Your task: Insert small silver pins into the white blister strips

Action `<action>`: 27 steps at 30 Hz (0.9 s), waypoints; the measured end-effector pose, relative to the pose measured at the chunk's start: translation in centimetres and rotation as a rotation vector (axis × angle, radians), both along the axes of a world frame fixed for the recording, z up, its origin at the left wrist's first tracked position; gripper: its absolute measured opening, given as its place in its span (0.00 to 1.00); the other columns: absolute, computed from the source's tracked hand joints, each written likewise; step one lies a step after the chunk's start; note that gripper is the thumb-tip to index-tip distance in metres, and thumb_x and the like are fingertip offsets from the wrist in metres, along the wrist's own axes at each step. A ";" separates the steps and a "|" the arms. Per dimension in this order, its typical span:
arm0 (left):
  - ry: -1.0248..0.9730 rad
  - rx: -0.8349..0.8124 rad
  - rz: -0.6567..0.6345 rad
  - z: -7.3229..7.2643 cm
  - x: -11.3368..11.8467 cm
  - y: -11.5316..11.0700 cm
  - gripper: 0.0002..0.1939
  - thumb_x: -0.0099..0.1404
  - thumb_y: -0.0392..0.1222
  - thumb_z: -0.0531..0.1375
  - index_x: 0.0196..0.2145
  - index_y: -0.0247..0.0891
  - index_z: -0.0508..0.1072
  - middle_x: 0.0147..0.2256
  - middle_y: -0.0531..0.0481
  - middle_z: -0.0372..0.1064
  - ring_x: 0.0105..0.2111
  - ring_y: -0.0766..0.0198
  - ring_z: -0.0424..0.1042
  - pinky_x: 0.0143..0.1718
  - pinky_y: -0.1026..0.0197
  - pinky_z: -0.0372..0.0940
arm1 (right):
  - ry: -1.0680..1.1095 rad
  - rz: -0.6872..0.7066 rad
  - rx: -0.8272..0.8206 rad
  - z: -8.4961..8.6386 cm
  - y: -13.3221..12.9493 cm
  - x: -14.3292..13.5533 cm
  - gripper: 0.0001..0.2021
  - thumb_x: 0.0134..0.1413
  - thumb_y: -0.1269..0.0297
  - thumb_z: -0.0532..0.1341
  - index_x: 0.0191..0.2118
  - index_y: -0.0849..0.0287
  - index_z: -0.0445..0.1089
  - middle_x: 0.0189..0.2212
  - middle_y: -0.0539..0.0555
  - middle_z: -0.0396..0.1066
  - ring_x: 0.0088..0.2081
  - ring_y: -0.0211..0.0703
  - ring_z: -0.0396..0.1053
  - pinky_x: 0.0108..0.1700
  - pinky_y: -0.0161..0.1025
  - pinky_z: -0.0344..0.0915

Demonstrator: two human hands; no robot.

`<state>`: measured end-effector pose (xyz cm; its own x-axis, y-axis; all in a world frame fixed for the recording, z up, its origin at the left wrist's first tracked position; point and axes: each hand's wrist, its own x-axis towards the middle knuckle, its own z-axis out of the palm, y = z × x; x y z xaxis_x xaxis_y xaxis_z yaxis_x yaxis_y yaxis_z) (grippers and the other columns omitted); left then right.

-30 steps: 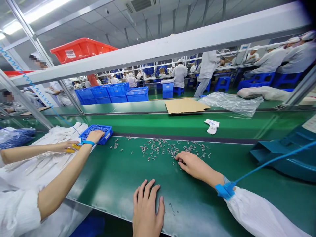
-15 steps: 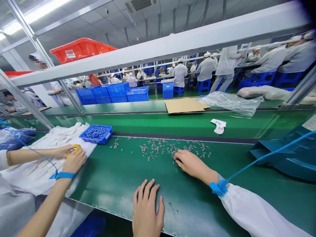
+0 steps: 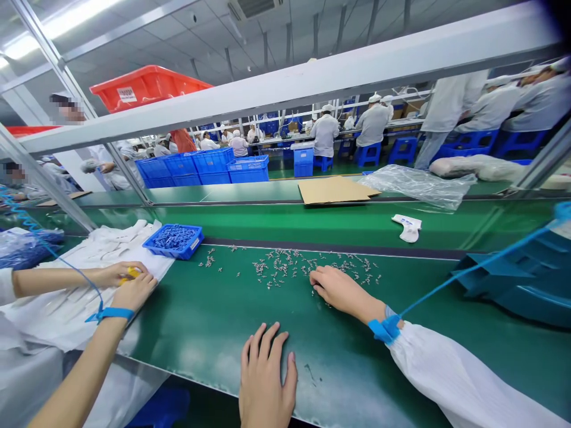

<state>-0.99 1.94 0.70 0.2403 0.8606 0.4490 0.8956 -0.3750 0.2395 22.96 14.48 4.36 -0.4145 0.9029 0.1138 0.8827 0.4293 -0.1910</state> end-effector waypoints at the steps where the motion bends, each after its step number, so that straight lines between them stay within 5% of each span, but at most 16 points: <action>1: 0.003 0.000 -0.001 0.0 0.0 0.0 0.16 0.69 0.38 0.54 0.52 0.46 0.73 0.56 0.49 0.70 0.59 0.52 0.64 0.57 0.45 0.61 | 0.006 -0.003 -0.007 0.0 -0.1 0.2 0.09 0.61 0.75 0.55 0.42 0.60 0.71 0.39 0.58 0.72 0.42 0.50 0.69 0.43 0.42 0.63; 5: 0.016 -0.013 0.002 0.1 -0.2 0.0 0.16 0.69 0.39 0.54 0.52 0.46 0.73 0.56 0.50 0.69 0.59 0.51 0.63 0.57 0.45 0.61 | 0.050 -0.018 -0.015 0.1 -1.0 0.9 0.15 0.62 0.77 0.52 0.50 0.60 0.70 0.45 0.60 0.72 0.47 0.51 0.69 0.49 0.44 0.63; 10: 0.063 -0.031 -0.050 0.2 -0.7 0.1 0.17 0.69 0.39 0.54 0.54 0.47 0.71 0.57 0.52 0.69 0.59 0.52 0.64 0.56 0.45 0.63 | 0.014 0.034 -0.059 0.6 -2.3 -0.1 0.09 0.66 0.67 0.57 0.47 0.59 0.73 0.45 0.60 0.73 0.46 0.53 0.70 0.49 0.46 0.65; 18: 0.064 -0.039 -0.060 0.4 -0.7 0.1 0.17 0.69 0.38 0.54 0.54 0.46 0.71 0.57 0.51 0.68 0.60 0.52 0.64 0.57 0.46 0.62 | -0.030 0.013 -0.089 1.2 -2.0 -1.3 0.09 0.60 0.76 0.56 0.39 0.61 0.72 0.38 0.58 0.73 0.41 0.50 0.71 0.42 0.41 0.64; 24: 0.053 -0.048 -0.054 0.4 -0.6 0.1 0.17 0.69 0.39 0.54 0.54 0.46 0.71 0.58 0.51 0.68 0.60 0.52 0.63 0.57 0.45 0.61 | -0.056 0.025 -0.090 1.3 -2.8 -0.8 0.15 0.60 0.77 0.53 0.49 0.63 0.70 0.43 0.62 0.72 0.45 0.54 0.69 0.45 0.45 0.64; 27: 0.047 -0.045 -0.053 0.3 -0.7 0.1 0.17 0.69 0.39 0.54 0.54 0.47 0.70 0.58 0.52 0.68 0.60 0.52 0.63 0.57 0.45 0.61 | -0.044 0.041 -0.104 1.1 -3.1 -0.5 0.13 0.60 0.77 0.53 0.46 0.62 0.72 0.42 0.61 0.71 0.45 0.54 0.69 0.46 0.45 0.64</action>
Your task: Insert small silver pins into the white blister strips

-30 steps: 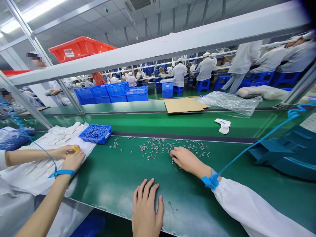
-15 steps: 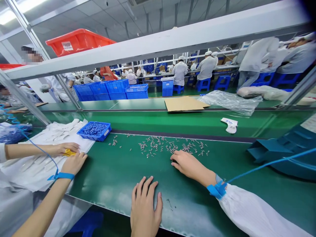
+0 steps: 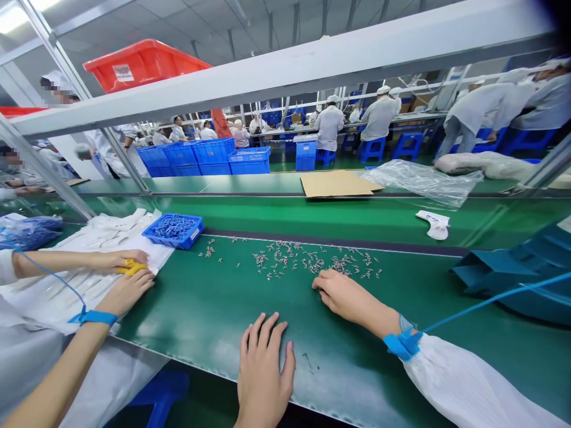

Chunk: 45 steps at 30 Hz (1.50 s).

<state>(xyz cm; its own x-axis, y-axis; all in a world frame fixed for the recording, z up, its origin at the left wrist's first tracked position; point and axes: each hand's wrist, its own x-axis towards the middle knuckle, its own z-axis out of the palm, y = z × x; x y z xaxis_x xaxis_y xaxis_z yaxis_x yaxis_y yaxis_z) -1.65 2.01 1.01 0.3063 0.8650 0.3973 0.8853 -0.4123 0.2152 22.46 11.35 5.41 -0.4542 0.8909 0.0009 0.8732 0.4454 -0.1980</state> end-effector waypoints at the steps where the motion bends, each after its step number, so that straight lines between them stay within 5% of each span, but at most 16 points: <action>1: -0.001 0.001 0.001 0.0 0.0 0.0 0.17 0.69 0.39 0.54 0.54 0.47 0.70 0.58 0.52 0.68 0.60 0.52 0.63 0.57 0.45 0.61 | 0.015 0.004 -0.004 -0.1 -0.1 0.1 0.13 0.61 0.77 0.53 0.44 0.62 0.72 0.41 0.61 0.70 0.44 0.53 0.69 0.46 0.44 0.64; 10: -0.009 -0.014 -0.018 0.1 0.2 -0.3 0.17 0.69 0.38 0.54 0.54 0.46 0.71 0.57 0.49 0.69 0.60 0.50 0.63 0.57 0.44 0.62 | 0.113 -0.012 -0.025 -0.7 0.1 0.4 0.09 0.60 0.75 0.55 0.38 0.59 0.73 0.37 0.58 0.72 0.39 0.49 0.70 0.41 0.41 0.64; 14: -0.113 -0.014 0.003 0.7 -1.6 0.0 0.15 0.71 0.39 0.53 0.53 0.45 0.71 0.59 0.46 0.66 0.62 0.51 0.61 0.57 0.47 0.64 | 0.158 -0.024 -0.029 -0.4 -0.1 0.5 0.09 0.60 0.75 0.55 0.35 0.58 0.72 0.35 0.56 0.73 0.38 0.48 0.71 0.39 0.41 0.63; 20: -0.131 0.054 0.390 2.1 -7.5 4.9 0.17 0.70 0.44 0.52 0.54 0.38 0.69 0.59 0.37 0.63 0.61 0.38 0.58 0.56 0.33 0.60 | 0.276 -0.059 -0.065 0.0 -0.2 1.1 0.09 0.63 0.68 0.55 0.37 0.57 0.73 0.37 0.56 0.74 0.39 0.50 0.70 0.38 0.42 0.63; 23: -0.125 -0.001 0.348 1.9 -8.8 6.8 0.16 0.71 0.43 0.52 0.52 0.36 0.70 0.54 0.36 0.68 0.55 0.41 0.66 0.52 0.37 0.66 | 0.332 -0.082 -0.100 0.2 -0.4 1.5 0.08 0.62 0.66 0.56 0.37 0.58 0.74 0.36 0.56 0.75 0.38 0.49 0.71 0.39 0.42 0.63; 27: -0.146 -0.026 0.229 1.1 -6.6 4.7 0.13 0.72 0.44 0.52 0.48 0.39 0.72 0.52 0.41 0.70 0.49 0.50 0.71 0.49 0.46 0.70 | 0.415 -0.101 -0.172 0.9 -1.0 1.6 0.09 0.62 0.65 0.57 0.37 0.57 0.75 0.35 0.54 0.76 0.36 0.47 0.71 0.38 0.40 0.63; 35: -0.303 -0.142 0.009 0.7 2.8 -3.8 0.19 0.70 0.43 0.57 0.57 0.43 0.64 0.53 0.41 0.69 0.50 0.51 0.71 0.48 0.50 0.71 | 0.534 -0.033 -0.413 2.7 -3.6 -0.4 0.07 0.58 0.62 0.61 0.33 0.56 0.76 0.29 0.49 0.75 0.30 0.40 0.69 0.32 0.35 0.60; 39: -0.335 -0.234 -0.064 1.5 2.9 -3.0 0.24 0.71 0.44 0.56 0.62 0.43 0.58 0.57 0.41 0.64 0.56 0.52 0.67 0.54 0.49 0.68 | 0.529 0.009 -0.518 3.2 -4.8 -1.4 0.07 0.56 0.65 0.60 0.32 0.58 0.76 0.26 0.49 0.75 0.28 0.39 0.68 0.30 0.33 0.59; 45: -0.123 -0.335 -0.181 1.9 1.5 0.4 0.37 0.65 0.56 0.62 0.65 0.39 0.55 0.67 0.41 0.52 0.68 0.46 0.48 0.64 0.38 0.54 | 0.477 0.021 -0.628 3.1 -4.5 -2.8 0.06 0.53 0.69 0.60 0.29 0.59 0.75 0.23 0.48 0.74 0.26 0.36 0.67 0.29 0.32 0.57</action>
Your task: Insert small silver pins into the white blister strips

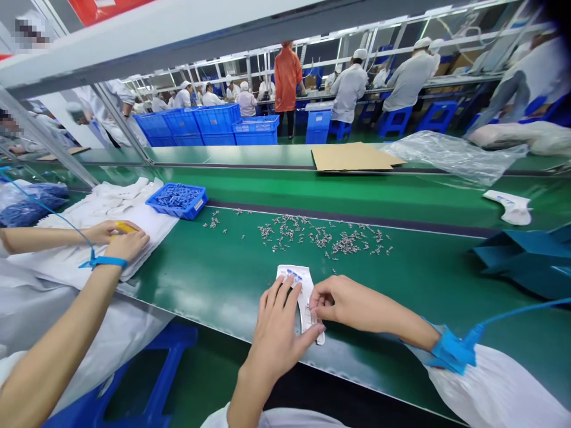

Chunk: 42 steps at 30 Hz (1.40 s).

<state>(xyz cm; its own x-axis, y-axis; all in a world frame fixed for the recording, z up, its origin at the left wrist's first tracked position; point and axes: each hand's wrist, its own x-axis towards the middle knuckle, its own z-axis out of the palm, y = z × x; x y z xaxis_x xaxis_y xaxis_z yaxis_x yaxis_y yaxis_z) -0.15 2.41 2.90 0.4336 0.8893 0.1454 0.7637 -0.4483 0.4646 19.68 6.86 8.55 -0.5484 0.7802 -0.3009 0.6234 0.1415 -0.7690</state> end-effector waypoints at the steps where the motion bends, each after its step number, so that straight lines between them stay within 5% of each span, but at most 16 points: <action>1: 0.024 -0.012 -0.013 0.0 0.1 0.2 0.38 0.65 0.58 0.62 0.65 0.39 0.55 0.67 0.42 0.52 0.68 0.46 0.47 0.65 0.38 0.53 | -0.017 0.013 -0.005 0.0 0.3 -0.2 0.07 0.52 0.70 0.60 0.28 0.59 0.75 0.22 0.47 0.74 0.25 0.36 0.67 0.29 0.32 0.57; 17: 0.020 -0.012 -0.011 -0.1 0.5 0.0 0.38 0.64 0.62 0.61 0.63 0.38 0.59 0.67 0.44 0.52 0.68 0.47 0.49 0.65 0.39 0.52 | -0.276 0.092 0.005 -0.1 2.2 -0.9 0.01 0.52 0.67 0.62 0.31 0.57 0.70 0.25 0.49 0.73 0.27 0.39 0.67 0.27 0.33 0.55; 25: 0.008 0.019 -0.015 -0.1 0.4 0.0 0.36 0.64 0.59 0.62 0.63 0.38 0.60 0.66 0.42 0.55 0.67 0.45 0.51 0.63 0.38 0.54 | -0.395 0.025 -0.013 0.6 2.9 -1.7 0.11 0.49 0.61 0.68 0.27 0.56 0.65 0.25 0.50 0.71 0.26 0.41 0.66 0.26 0.36 0.52; 29: -0.012 0.027 -0.005 -0.3 0.3 0.1 0.36 0.63 0.58 0.63 0.62 0.39 0.60 0.66 0.42 0.55 0.66 0.45 0.52 0.63 0.38 0.54 | -0.257 0.033 0.052 0.7 2.2 0.8 0.06 0.55 0.60 0.63 0.31 0.56 0.69 0.27 0.50 0.73 0.29 0.42 0.69 0.28 0.36 0.57; 35: -0.007 0.034 -0.007 -0.6 0.4 0.2 0.33 0.64 0.60 0.61 0.60 0.40 0.63 0.66 0.43 0.55 0.66 0.44 0.52 0.63 0.36 0.54 | -0.453 -0.278 0.364 -1.2 0.2 7.1 0.10 0.61 0.61 0.57 0.44 0.55 0.72 0.43 0.56 0.75 0.41 0.51 0.73 0.40 0.43 0.65; 42: 0.018 0.054 -0.009 -0.8 0.4 0.2 0.32 0.66 0.59 0.60 0.60 0.40 0.62 0.66 0.43 0.54 0.66 0.45 0.53 0.62 0.37 0.54 | -0.442 -0.278 0.456 -3.6 0.0 6.3 0.12 0.64 0.59 0.57 0.50 0.57 0.69 0.47 0.58 0.71 0.42 0.50 0.72 0.42 0.45 0.67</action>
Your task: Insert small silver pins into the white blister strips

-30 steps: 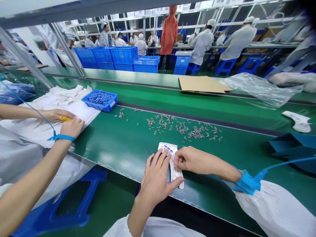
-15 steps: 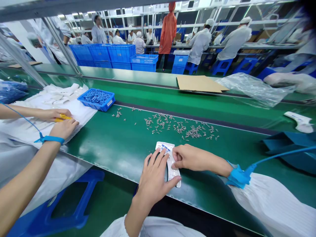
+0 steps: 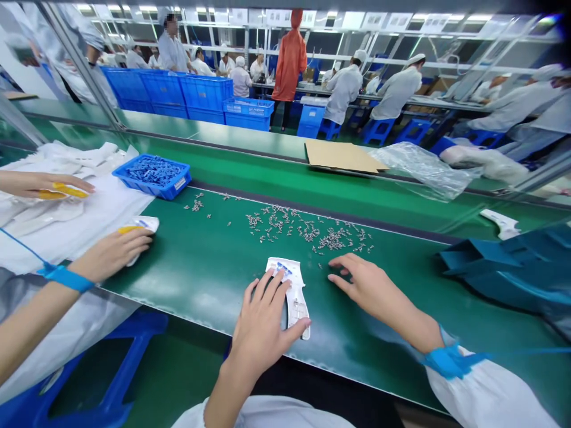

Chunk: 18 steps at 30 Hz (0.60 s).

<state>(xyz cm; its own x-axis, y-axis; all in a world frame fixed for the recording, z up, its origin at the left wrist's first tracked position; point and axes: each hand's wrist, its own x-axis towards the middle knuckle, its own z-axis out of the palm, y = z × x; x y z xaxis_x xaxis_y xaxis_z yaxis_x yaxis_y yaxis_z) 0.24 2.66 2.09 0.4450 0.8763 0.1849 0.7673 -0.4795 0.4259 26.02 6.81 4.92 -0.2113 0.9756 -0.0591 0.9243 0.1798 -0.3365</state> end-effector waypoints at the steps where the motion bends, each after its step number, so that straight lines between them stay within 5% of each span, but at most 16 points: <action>1: -0.001 0.005 -0.002 0.0 0.0 0.0 0.32 0.66 0.59 0.60 0.60 0.40 0.62 0.66 0.43 0.55 0.66 0.45 0.54 0.62 0.37 0.54 | 0.008 0.007 0.009 -0.1 0.3 -0.5 0.12 0.64 0.60 0.57 0.50 0.57 0.69 0.47 0.58 0.71 0.42 0.50 0.72 0.42 0.45 0.67; 8: -0.031 0.037 -0.008 -0.2 -0.2 0.0 0.34 0.66 0.59 0.60 0.63 0.41 0.59 0.65 0.42 0.56 0.66 0.45 0.54 0.62 0.38 0.54 | -0.115 0.137 0.065 -0.3 1.7 -2.3 0.11 0.68 0.67 0.49 0.41 0.60 0.69 0.40 0.60 0.69 0.41 0.51 0.69 0.42 0.44 0.65; 11: -0.110 0.083 0.001 0.1 -0.3 -0.4 0.36 0.67 0.57 0.60 0.65 0.40 0.55 0.66 0.41 0.55 0.66 0.45 0.52 0.62 0.41 0.55 | 0.003 0.134 0.013 0.6 1.0 -2.5 0.11 0.69 0.65 0.49 0.40 0.59 0.68 0.39 0.58 0.69 0.40 0.49 0.68 0.41 0.43 0.64; 18: -0.424 0.140 -0.041 0.8 0.6 -1.8 0.09 0.72 0.37 0.57 0.49 0.44 0.70 0.42 0.51 0.74 0.43 0.59 0.69 0.46 0.55 0.63 | 0.443 0.257 -0.382 4.6 -1.9 -4.8 0.10 0.66 0.58 0.56 0.36 0.57 0.71 0.32 0.50 0.72 0.31 0.39 0.66 0.33 0.34 0.61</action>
<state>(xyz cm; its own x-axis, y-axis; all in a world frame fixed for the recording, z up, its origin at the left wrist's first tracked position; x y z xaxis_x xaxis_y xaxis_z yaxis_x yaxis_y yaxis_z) 0.82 0.82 2.92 0.3383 0.8130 0.4740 0.5177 -0.5814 0.6277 21.23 4.91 9.55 -0.5198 0.8181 -0.2460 0.6265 0.1693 -0.7608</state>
